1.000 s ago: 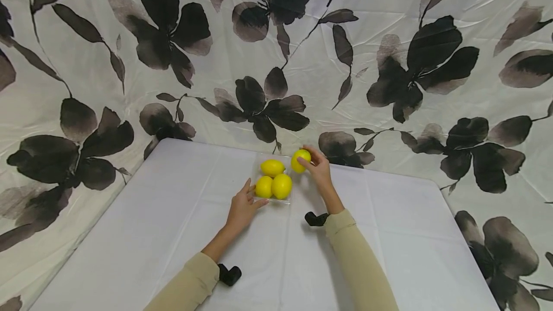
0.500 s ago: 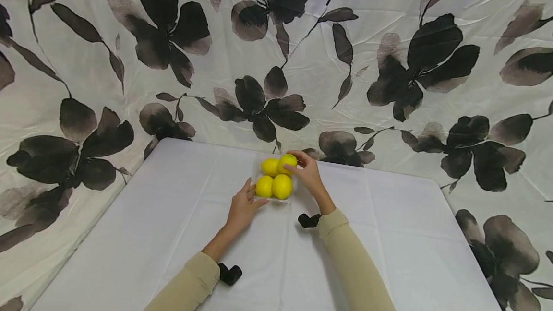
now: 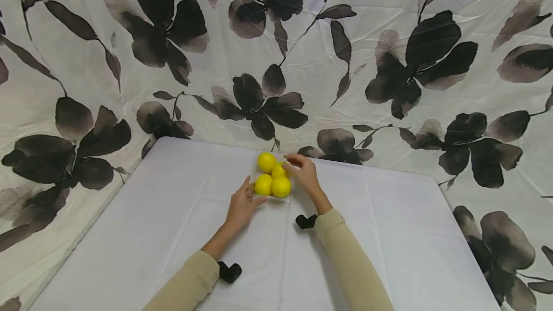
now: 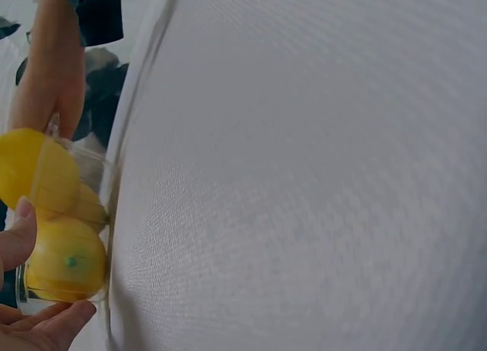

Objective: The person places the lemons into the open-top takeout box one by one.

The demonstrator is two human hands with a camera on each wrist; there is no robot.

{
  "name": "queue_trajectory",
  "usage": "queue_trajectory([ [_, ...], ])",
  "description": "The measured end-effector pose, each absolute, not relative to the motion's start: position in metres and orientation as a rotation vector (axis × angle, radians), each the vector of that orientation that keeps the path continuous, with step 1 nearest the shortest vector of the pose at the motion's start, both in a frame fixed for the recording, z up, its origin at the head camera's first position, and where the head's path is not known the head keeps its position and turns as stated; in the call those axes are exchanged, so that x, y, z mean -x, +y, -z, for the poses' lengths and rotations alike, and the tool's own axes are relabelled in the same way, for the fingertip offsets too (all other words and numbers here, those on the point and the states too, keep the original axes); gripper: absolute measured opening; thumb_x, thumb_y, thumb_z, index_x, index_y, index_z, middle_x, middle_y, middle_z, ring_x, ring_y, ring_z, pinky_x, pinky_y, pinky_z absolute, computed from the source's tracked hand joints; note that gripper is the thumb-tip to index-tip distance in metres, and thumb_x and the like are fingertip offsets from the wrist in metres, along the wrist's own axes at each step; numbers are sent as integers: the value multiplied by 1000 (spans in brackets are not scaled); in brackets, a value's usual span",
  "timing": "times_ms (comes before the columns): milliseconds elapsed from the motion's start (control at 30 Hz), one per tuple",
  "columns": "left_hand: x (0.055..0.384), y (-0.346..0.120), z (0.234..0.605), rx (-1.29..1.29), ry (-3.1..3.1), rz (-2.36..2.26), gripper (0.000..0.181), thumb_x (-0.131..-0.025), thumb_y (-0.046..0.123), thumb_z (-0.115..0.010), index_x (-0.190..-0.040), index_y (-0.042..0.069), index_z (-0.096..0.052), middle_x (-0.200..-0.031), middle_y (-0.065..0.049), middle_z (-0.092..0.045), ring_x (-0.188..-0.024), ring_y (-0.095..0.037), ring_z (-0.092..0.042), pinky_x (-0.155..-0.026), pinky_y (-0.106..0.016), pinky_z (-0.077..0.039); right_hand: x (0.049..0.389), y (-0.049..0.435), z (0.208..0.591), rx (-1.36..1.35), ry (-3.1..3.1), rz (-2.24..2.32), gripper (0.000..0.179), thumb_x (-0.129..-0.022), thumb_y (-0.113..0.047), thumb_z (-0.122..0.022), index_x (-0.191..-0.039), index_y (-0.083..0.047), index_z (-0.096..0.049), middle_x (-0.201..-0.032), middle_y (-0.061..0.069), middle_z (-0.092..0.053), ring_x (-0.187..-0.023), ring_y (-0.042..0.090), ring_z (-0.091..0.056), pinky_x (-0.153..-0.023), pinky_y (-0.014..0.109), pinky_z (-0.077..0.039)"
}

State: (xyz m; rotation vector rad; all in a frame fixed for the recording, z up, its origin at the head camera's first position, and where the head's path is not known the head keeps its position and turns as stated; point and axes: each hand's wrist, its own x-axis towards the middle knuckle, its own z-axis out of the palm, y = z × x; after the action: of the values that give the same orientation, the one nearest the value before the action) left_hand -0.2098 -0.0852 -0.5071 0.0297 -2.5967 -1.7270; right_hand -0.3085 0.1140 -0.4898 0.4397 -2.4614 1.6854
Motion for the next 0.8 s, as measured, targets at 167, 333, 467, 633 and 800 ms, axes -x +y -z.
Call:
queue_trajectory([
  [167, 209, -84, 506, -41, -2608, 1716, 90, -88, 20, -76, -155, -2, -21, -149, -23, -46, -131, -36, -53, -103, -47, -49, 313, 115, 504, -465, -2448, -1613, 31, -88, -16, -76, -116, -4, -71, -119, 12, -69, -112, 26, -65, -103, 37, -52],
  [333, 210, -84, 504, -45, -2606, 1719, 90, -87, 21, -77, -155, -2, -22, -148, -23, -47, -131, -35, -53, -103, -46, -49, 312, 116, 503, -481, -2434, -1632, 35, -86, -15, -77, -119, -3, -69, -121, 15, -68, -113, 28, -65, -104, 38, -51],
  [467, 212, -83, 504, -43, -2619, 1712, 89, -88, 21, -76, -155, -1, -22, -148, -23, -47, -130, -37, -54, -103, -47, -49, 305, 120, 493, -499, -2419, -1674, 35, -87, -10, -75, -119, 2, -67, -122, 22, -66, -114, 34, -64, -103, 42, -52],
  [633, 214, -83, 504, -49, -2650, 1685, 89, -88, 22, -76, -155, -1, -22, -147, -22, -48, -127, -40, -56, -103, -50, -49, 286, 122, 468, -540, -2440, -1690, 36, -89, -4, -71, -120, 11, -62, -123, 27, -63, -115, 40, -62, -100, 46, -53],
  [800, 216, -84, 501, -36, -2658, 1660, 90, -87, 23, -76, -155, -2, -22, -147, -22, -49, -124, -41, -57, -102, -52, -50, 278, 129, 461, -560, -2427, -1711, 36, -89, -5, -72, -121, 10, -62, -124, 28, -62, -117, 43, -60, -100, 54, -51],
])
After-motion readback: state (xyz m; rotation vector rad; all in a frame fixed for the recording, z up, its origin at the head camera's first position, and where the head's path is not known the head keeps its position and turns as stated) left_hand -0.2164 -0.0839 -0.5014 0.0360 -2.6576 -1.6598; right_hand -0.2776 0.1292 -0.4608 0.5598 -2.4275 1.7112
